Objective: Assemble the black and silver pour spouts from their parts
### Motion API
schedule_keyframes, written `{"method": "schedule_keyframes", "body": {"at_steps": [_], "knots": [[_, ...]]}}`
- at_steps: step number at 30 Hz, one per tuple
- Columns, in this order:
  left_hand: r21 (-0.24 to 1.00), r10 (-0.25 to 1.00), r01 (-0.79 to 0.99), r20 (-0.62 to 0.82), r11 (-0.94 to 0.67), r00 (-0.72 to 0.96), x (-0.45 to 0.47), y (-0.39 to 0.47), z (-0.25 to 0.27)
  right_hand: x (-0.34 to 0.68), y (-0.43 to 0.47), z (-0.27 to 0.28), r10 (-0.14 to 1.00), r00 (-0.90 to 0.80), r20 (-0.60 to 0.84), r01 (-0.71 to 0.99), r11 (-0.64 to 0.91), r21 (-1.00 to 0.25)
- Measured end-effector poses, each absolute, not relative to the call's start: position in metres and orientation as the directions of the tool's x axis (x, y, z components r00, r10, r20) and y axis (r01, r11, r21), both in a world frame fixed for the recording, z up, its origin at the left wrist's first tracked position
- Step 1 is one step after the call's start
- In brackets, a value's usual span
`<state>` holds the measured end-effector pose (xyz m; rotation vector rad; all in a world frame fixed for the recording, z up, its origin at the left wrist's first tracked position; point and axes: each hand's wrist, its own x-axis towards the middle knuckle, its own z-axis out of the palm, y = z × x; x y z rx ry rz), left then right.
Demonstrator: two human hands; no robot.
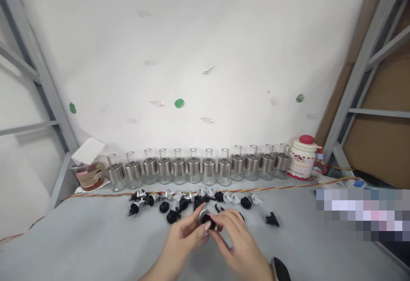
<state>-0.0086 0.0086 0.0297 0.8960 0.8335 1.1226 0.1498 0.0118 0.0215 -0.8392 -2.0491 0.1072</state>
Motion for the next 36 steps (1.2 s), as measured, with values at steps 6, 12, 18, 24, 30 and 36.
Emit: {"method": "schedule_keyframes", "body": {"at_steps": [6, 12, 18, 24, 30, 36], "knots": [[0.927, 0.96, -0.373, 0.077, 0.03, 0.268, -0.006, 0.009, 0.028, 0.15, 0.012, 0.019, 0.584, -0.399, 0.708, 0.5, 0.785, -0.366], [0.942, 0.958, -0.335, 0.106, -0.011, 0.267, -0.005, 0.007, 0.031, 0.149, 0.011, 0.017, 0.622, -0.359, 0.696, 0.443, 0.77, -0.459], [0.955, 0.965, -0.292, 0.129, -0.059, 0.226, -0.006, 0.007, 0.029, 0.147, 0.01, 0.02, 0.581, -0.408, 0.704, 0.401, 0.807, -0.434], [0.948, 0.977, -0.311, 0.124, -0.065, 0.174, -0.009, 0.008, 0.027, 0.153, 0.006, 0.032, 0.652, -0.477, 0.589, 0.328, 0.754, -0.568], [0.959, 0.969, -0.265, 0.156, -0.102, 0.194, -0.01, 0.006, 0.029, 0.15, 0.009, 0.033, 0.879, -0.265, 0.397, 0.211, 0.455, -0.865], [0.969, 0.914, -0.148, 0.237, -0.198, 0.329, -0.01, 0.001, 0.023, 0.145, 0.012, 0.032, 0.887, -0.354, 0.296, 0.155, 0.368, -0.917]]}}
